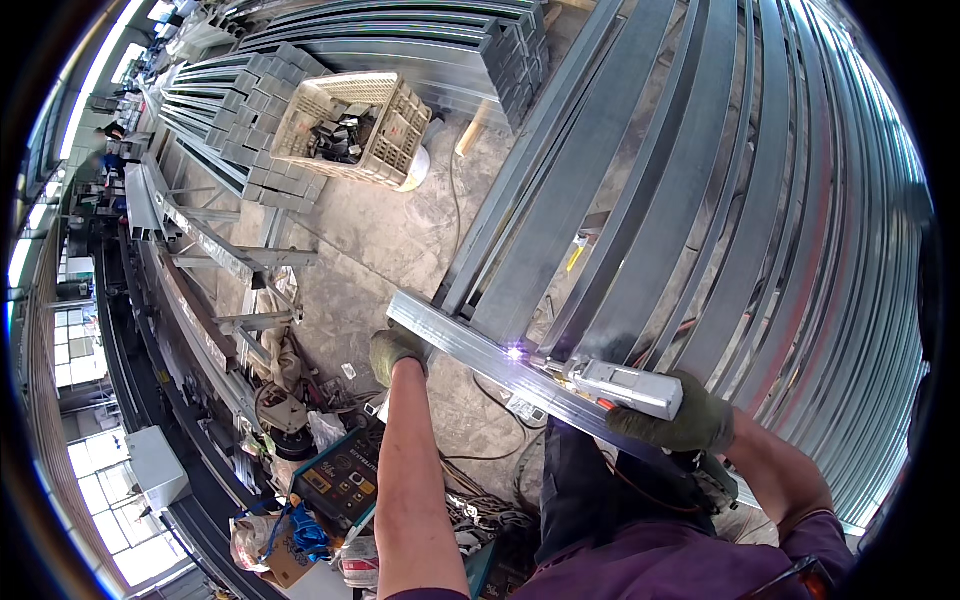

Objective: The person welds a metal frame using a handheld welding torch. They hold the frame with one hand and guide the torch along the seams with the other, creating sparks as they work.

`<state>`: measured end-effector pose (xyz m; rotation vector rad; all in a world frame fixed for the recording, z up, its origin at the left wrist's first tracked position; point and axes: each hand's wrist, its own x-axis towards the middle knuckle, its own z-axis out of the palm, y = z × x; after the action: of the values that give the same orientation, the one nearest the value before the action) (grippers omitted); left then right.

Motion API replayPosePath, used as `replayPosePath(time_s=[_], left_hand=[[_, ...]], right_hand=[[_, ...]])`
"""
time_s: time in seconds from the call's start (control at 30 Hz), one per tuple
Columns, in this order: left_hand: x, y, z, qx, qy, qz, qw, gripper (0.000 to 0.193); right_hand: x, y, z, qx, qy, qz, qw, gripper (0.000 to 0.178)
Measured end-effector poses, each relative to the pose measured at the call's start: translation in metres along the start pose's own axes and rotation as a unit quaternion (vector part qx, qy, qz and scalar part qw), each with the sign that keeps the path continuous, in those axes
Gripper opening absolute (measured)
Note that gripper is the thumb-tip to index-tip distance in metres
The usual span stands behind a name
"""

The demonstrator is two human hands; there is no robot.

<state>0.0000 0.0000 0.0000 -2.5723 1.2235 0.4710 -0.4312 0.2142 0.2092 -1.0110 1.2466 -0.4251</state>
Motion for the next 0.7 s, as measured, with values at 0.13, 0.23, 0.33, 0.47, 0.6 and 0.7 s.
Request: replayPosePath(time_s=[0.13, 0.23, 0.33, 0.47, 0.6, 0.7], left_hand=[[-0.001, 0.003, -0.009, -0.058, 0.013, -0.018, 0.998, 0.060], [-0.039, 0.018, -0.030, -0.067, 0.009, -0.054, 0.996, 0.061], [-0.049, 0.027, -0.034, -0.057, 0.001, -0.073, 0.996, 0.061], [-0.001, -0.004, 0.003, -0.002, -0.012, -0.007, 1.000, 0.062], [0.003, 0.000, 0.010, 0.046, -0.013, 0.022, 0.999, 0.062], [-0.002, 0.003, 0.008, 0.050, -0.011, 0.024, 0.998, 0.061]], right_hand=[[0.007, 0.006, 0.004, 0.007, 0.019, -0.033, 0.999, 0.048], [0.003, 0.007, 0.006, 0.010, 0.015, -0.007, 1.000, 0.050], [0.002, 0.002, 0.003, 0.008, 0.008, 0.015, 1.000, 0.055], [0.004, 0.000, 0.002, -0.027, -0.005, 0.014, 1.000, 0.057], [0.003, -0.007, -0.003, -0.065, -0.013, 0.021, 0.998, 0.059], [0.004, -0.016, -0.004, -0.085, -0.022, 0.036, 0.995, 0.061]])
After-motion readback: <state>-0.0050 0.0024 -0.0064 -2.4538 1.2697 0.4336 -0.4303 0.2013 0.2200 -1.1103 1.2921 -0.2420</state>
